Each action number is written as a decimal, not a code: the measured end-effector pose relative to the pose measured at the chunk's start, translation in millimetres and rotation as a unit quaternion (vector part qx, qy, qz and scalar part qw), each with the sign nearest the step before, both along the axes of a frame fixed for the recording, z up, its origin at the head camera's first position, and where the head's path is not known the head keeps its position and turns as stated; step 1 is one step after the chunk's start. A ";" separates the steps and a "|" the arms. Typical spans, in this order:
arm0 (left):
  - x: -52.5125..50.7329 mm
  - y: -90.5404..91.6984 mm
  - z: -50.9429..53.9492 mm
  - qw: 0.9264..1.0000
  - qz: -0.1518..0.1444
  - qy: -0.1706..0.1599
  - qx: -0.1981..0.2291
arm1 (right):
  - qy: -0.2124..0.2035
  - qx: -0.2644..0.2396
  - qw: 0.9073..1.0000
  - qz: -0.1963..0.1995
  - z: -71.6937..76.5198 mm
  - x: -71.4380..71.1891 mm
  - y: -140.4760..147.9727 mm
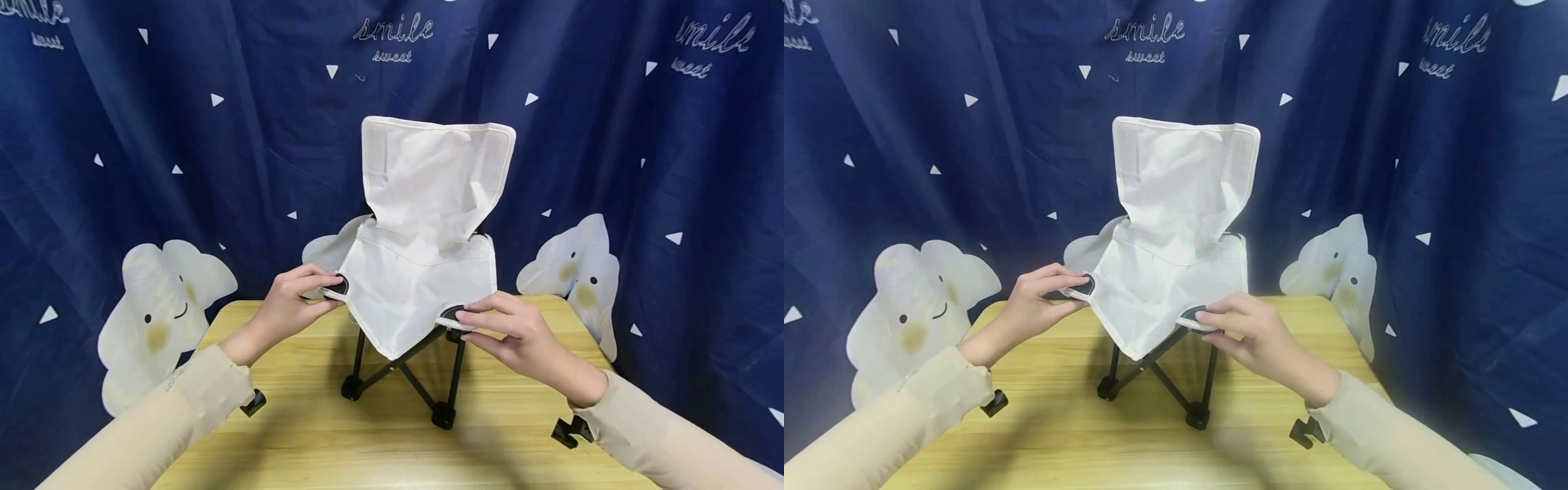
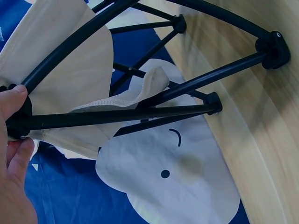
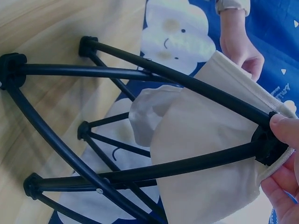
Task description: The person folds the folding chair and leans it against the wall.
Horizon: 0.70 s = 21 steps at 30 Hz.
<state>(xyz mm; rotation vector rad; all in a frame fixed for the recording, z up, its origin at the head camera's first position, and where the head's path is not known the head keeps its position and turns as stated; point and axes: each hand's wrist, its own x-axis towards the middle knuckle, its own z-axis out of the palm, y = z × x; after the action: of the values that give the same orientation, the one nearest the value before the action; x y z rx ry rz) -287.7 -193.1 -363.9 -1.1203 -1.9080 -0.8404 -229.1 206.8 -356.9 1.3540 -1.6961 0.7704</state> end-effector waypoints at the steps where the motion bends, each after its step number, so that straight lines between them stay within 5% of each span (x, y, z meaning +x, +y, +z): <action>1: -0.2 0.4 0.5 1.000 0.000 -0.001 0.000 | 0.000 -0.001 1.000 -0.002 0.2 -0.4 -0.1; 21: 1.8 11.2 9.6 1.000 -0.008 -0.027 0.011 | 0.006 -0.007 1.000 -0.012 8.2 -6.3 -5.6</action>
<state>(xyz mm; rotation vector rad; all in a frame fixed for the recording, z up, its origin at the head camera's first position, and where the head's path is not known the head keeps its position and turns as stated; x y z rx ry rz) -285.9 -181.9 -354.2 -1.1112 -1.9316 -0.9051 -235.4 201.2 -348.7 1.3235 -1.6914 0.7572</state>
